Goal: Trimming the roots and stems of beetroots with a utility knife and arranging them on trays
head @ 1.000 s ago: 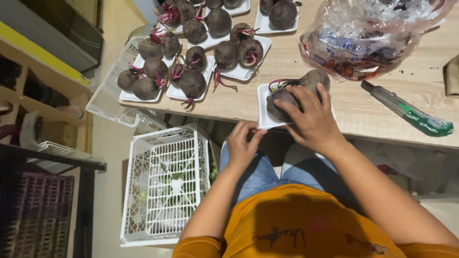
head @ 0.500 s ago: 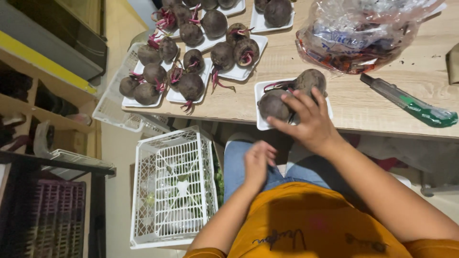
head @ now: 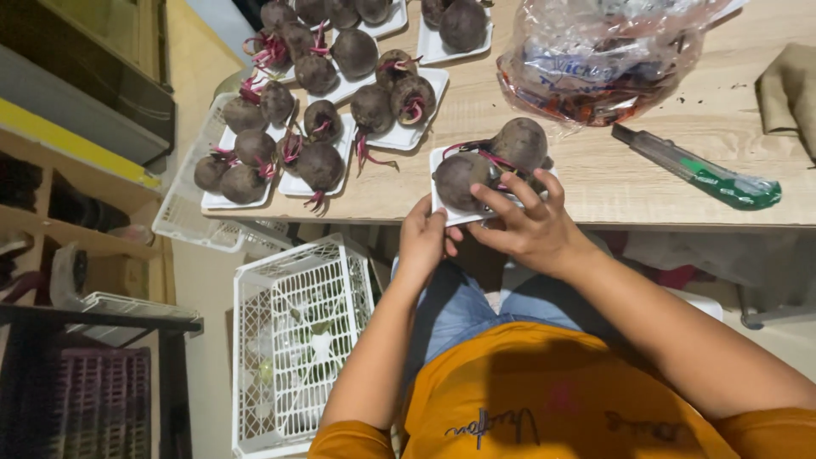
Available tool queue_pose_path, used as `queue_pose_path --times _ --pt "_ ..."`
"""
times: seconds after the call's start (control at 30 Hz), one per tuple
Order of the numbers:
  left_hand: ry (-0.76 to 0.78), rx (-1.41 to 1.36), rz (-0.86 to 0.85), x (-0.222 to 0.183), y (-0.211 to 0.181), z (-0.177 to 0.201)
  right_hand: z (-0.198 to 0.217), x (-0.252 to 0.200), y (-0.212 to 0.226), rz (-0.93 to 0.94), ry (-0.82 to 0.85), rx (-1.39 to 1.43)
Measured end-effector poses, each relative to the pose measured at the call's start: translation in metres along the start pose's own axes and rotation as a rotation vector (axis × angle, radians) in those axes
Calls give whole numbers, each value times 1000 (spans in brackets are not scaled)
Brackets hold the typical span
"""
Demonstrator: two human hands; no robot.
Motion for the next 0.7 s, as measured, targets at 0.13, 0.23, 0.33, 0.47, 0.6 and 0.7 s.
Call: queue_pose_path --times 0.13,0.23,0.33,0.47,0.6,0.7 --pt "-4 44 42 10 -9 8 1 -6 -10 1 15 -71" --pt "8 129 32 20 -21 19 11 -22 -28 -18 56 -121" --pt "20 162 1 33 -23 28 25 -25 -52 -19 98 -190" --pt "22 179 -19 49 -16 33 39 -23 -68 -37 132 -198" --pt "5 192 -11 46 -20 31 45 -31 -77 -23 202 -189" --pt "-12 167 41 43 -25 30 50 -53 -93 -26 327 -166"
Point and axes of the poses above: each hand's wrist, its own x-axis towards the middle knuckle, its own z-axis out of the back of the hand, y = z × x, the point moved 2 cm from there along x, towards the middle knuckle, and after that the axes turned 1 degree about -y, right-handed, at the moved point
